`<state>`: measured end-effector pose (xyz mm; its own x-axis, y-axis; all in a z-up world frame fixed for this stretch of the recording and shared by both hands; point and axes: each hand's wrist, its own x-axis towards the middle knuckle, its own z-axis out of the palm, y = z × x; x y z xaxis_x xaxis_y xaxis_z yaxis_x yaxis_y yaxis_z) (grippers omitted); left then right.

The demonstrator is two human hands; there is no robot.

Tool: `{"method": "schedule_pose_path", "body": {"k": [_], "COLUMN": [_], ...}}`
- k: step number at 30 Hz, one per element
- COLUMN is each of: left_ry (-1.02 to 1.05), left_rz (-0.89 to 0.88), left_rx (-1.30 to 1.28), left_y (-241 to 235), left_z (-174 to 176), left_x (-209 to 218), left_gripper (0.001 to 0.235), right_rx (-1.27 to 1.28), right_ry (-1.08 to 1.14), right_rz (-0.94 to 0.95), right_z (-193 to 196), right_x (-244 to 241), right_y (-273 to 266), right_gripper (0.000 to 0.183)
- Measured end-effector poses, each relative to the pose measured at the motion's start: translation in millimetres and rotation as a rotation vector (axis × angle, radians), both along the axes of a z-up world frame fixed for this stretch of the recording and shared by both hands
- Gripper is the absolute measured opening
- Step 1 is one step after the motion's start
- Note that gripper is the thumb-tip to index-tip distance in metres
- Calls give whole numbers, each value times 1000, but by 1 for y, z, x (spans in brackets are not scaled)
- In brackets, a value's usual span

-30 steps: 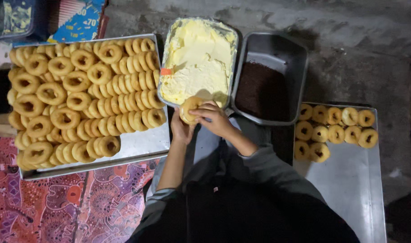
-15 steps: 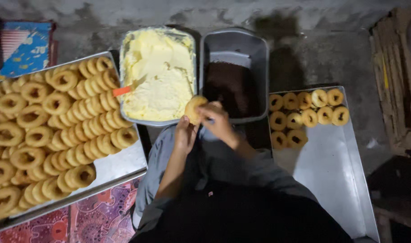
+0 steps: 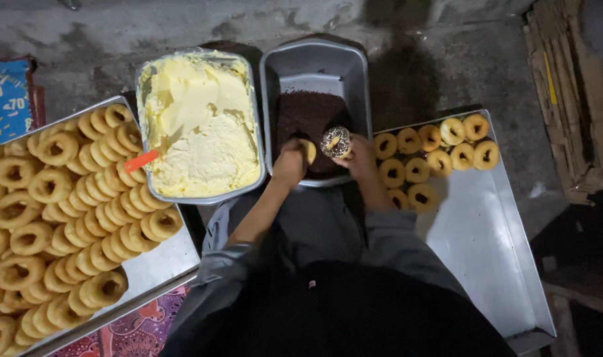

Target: The person repeatedly picks donuts from a tray, fills them with a yellow cream using a spatula, and then rolls them in a dark powder before placing them on a separate tray. The process is repeated for multiple donuts throughout the clip.

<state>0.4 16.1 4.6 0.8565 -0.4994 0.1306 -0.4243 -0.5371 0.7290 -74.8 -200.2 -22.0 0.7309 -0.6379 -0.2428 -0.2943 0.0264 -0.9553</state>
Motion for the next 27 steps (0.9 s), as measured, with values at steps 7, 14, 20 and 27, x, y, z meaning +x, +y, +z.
{"method": "schedule_pose_path", "body": {"k": [7, 14, 20, 27], "left_ry": [1337, 1374, 676, 37], "left_rz": [229, 154, 17, 67], "left_rx": [-1311, -1258, -372, 86], "left_y": [-7, -16, -8, 142], "left_z": [10, 36, 61, 64], "left_x": [-17, -13, -23, -93], "left_gripper": [35, 37, 37, 22], "right_rx": [-651, -272, 964, 459], "right_ry": [-275, -375, -509, -764], "right_rz": [266, 95, 79, -481], "right_z": [85, 140, 50, 16], "right_x": [-26, -6, -50, -220], "right_y": [59, 72, 4, -121], "right_gripper": [31, 50, 38, 28]}}
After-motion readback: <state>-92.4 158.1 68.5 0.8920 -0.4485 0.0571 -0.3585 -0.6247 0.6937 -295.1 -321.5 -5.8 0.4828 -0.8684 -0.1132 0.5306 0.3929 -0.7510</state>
